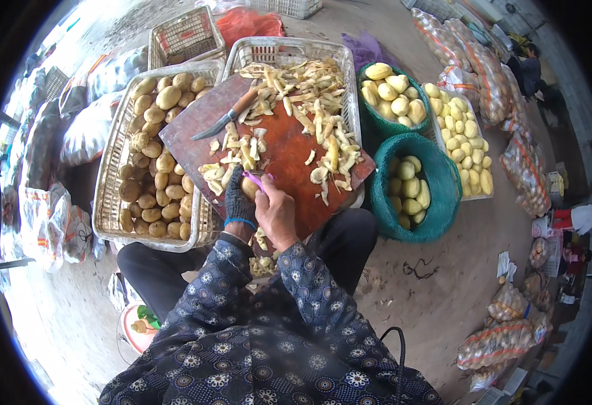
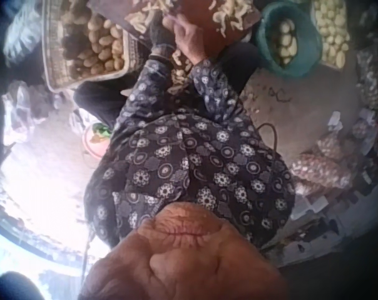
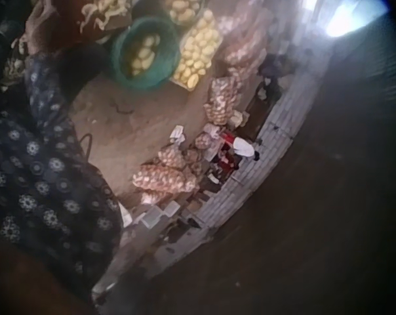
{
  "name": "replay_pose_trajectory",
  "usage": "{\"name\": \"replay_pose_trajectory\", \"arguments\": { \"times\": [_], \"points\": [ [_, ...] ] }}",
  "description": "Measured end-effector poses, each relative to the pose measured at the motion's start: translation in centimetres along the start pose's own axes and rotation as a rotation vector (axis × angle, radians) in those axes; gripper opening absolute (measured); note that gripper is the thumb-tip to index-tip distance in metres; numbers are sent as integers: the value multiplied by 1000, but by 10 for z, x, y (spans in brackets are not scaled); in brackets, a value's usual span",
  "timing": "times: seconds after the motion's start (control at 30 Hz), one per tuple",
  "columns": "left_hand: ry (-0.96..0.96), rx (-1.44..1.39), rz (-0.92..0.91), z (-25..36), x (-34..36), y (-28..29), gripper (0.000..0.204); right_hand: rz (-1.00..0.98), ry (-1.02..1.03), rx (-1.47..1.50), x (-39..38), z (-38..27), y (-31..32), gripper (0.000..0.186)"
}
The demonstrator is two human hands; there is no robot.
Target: The person peels potatoes one at a time using a small knife, holding each potato in the left hand and removing the skin in strips. The peeled potatoes are placed into a green basket, while the peels accumulate on a wooden board.
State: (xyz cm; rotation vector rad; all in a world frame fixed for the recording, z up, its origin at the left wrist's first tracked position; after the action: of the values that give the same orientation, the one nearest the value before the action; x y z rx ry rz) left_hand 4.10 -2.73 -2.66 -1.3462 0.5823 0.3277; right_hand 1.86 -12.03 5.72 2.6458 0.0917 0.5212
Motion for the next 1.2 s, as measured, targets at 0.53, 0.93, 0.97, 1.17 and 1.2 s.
{"name": "replay_pose_trajectory", "arguments": {
  "times": [0.53, 0.93, 0.97, 1.17, 1.2],
  "points": [
    [-355, 943, -94, 7, -26, 7, 38, -84, -342, 446, -15, 20, 30, 35],
    [-73, 130, 88, 0, 1, 10, 26, 52, -69, 136, -48, 3, 22, 33],
    [-106, 162, 159, 1, -7, 0, 26, 14, -148, 184, -64, -3, 21, 35],
    [-32, 101, 130, 14, -8, 0, 32, 54, -58, 345, -60, 5, 31, 38],
    [-33, 144, 94, 19, -1, 15, 33, 35, -156, 407, -50, 5, 32, 37]
  ]
}}
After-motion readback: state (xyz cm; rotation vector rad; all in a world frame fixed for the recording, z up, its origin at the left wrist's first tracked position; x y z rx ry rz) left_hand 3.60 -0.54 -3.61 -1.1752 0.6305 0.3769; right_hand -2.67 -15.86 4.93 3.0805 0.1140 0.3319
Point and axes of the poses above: each hand's wrist, its own x-axis towards the middle knuckle, its own y-axis out of the back of the hand, z = x × y, the point moved 2 cm from there along x, towards the middle knuckle, and after that the axes turned 8 degrees about y, right-handed, at the moved point
